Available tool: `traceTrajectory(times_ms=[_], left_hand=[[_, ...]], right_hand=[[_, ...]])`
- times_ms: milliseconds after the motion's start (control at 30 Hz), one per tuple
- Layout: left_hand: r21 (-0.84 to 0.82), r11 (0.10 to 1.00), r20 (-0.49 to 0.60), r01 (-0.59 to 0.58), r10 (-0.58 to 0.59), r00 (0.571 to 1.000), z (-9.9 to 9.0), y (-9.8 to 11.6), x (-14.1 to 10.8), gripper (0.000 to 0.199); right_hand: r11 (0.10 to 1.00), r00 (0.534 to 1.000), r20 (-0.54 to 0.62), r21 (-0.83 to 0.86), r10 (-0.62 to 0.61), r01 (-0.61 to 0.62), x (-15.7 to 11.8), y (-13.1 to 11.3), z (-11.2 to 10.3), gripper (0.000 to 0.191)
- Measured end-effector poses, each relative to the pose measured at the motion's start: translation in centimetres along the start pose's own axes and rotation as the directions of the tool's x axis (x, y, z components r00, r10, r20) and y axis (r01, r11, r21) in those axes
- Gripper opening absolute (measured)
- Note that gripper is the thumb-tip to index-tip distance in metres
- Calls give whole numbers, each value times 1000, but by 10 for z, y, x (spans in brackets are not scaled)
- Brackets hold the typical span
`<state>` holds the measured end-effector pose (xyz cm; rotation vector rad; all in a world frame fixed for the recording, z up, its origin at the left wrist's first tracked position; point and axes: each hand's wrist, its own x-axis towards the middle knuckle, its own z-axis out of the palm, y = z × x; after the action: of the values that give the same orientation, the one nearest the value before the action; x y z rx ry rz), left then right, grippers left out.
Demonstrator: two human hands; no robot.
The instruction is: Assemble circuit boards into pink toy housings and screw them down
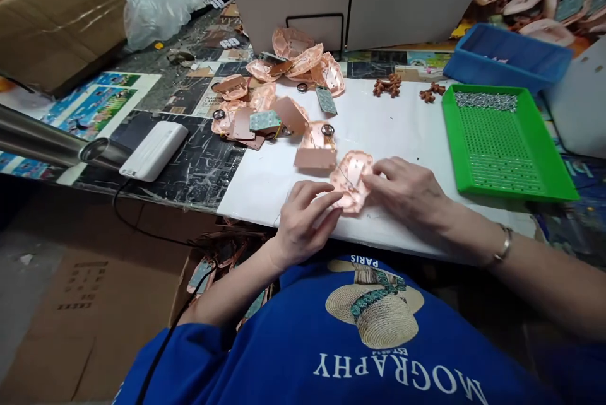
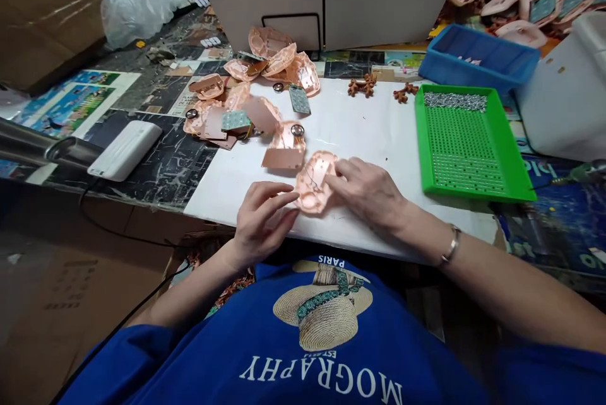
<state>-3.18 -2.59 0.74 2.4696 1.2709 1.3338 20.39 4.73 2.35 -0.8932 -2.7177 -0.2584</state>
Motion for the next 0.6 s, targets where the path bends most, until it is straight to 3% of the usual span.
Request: traceTrajectory(times_ms=[133, 233, 333, 467, 600], left_hand=[[-2, 996, 192, -87, 85, 978, 12, 6, 0, 22], [-12, 992, 261, -125, 124, 958, 20, 9, 0, 24], [9, 987, 261, -160, 152, 953, 24, 11, 1, 34], [37, 982, 274, -188, 171, 947, 21, 12, 1, 47], [44, 985, 217, -168, 155, 964, 9, 2, 7, 28]], right_hand=[[991, 999, -46, 134, -2, 8, -50, -10, -13, 22], [938, 988, -105, 340, 111, -69, -54, -8, -22, 23], [883, 969, -122, 448, 216, -140, -26, 4, -21, 24], [901, 983, -64, 415, 170, -128, 34, 20, 1, 37], [965, 987, 131, 234, 92, -121, 72, 22, 18, 30]])
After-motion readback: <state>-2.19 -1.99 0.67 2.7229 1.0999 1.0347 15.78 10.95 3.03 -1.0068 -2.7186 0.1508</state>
